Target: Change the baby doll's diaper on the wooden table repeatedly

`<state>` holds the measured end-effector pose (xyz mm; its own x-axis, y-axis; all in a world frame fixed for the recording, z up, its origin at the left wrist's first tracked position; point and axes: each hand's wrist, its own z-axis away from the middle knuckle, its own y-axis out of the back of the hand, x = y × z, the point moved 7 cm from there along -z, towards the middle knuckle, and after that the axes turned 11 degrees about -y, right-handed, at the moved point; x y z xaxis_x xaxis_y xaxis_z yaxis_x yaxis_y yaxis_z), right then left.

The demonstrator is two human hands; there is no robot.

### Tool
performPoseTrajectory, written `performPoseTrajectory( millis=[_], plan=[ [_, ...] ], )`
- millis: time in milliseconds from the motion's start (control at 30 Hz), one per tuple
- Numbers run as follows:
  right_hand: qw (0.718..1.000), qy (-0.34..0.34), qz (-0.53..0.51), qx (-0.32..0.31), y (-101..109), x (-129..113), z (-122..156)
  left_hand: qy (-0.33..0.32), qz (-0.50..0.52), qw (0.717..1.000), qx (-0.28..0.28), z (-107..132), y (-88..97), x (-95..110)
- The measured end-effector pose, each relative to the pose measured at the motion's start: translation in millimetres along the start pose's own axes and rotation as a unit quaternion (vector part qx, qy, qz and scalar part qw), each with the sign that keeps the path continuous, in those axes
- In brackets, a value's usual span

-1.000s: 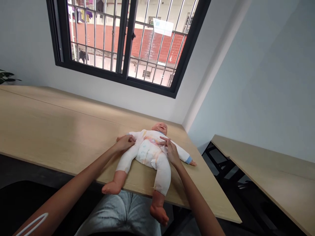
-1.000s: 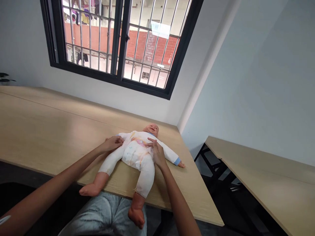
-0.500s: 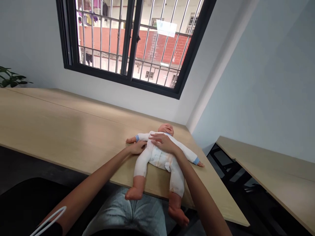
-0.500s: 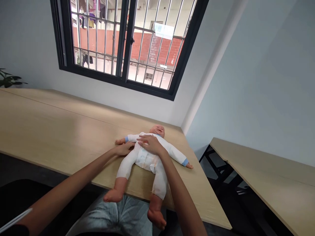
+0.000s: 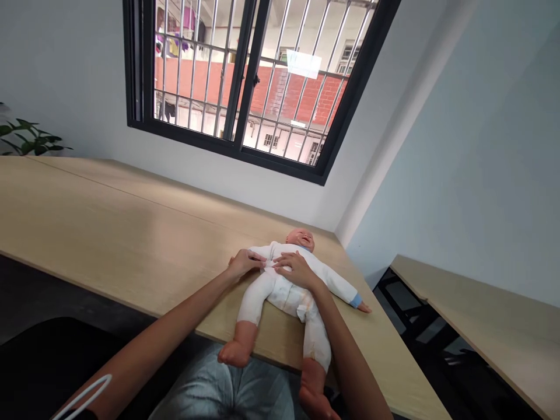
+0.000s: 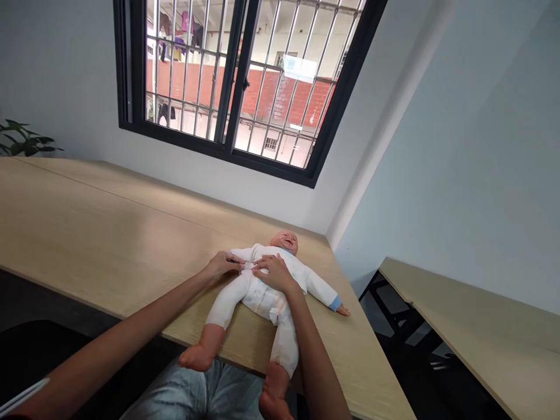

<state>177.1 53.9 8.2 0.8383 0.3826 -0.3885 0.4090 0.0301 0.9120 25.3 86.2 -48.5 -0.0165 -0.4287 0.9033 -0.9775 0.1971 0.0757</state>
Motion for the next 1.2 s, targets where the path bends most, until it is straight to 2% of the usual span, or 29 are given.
performPoseTrajectory(
  millis=[167, 367, 467, 567, 667, 833, 1000, 1200],
  plan=[
    [0.999, 0.013, -0.038, 0.013, 2, 0, 3, -0.029, -0.037, 0.999, 0.002, 0, -6.2, 2],
    [0.997, 0.019, -0.064, 0.025, 3, 2, 2, -0.097, -0.211, 0.972, 0.03, -11, 11.7, 11],
    [0.998, 0.023, -0.062, 0.023, 2, 4, 0, -0.118, -0.28, 0.953, -0.009, -11, 13.2, 12],
    [0.998, 0.023, -0.056, 0.017, 1, 7, -1, -0.126, -0.336, 0.931, -0.068, -6, 5.8, 10],
    [0.997, 0.028, -0.062, 0.02, 1, 8, -2, -0.116, -0.385, 0.91, -0.1, -1, -1.3, 9],
    [0.996, 0.032, -0.076, 0.029, 2, 7, -1, -0.106, -0.429, 0.888, -0.125, 2, -7.9, 9],
    [0.997, 0.029, -0.072, 0.025, 2, 6, 0, -0.128, -0.445, 0.876, -0.137, -1, -6.4, 9],
    [0.995, 0.03, -0.09, 0.042, 5, 4, 2, -0.123, -0.436, 0.887, -0.087, -5, -0.3, 13]
  ],
)
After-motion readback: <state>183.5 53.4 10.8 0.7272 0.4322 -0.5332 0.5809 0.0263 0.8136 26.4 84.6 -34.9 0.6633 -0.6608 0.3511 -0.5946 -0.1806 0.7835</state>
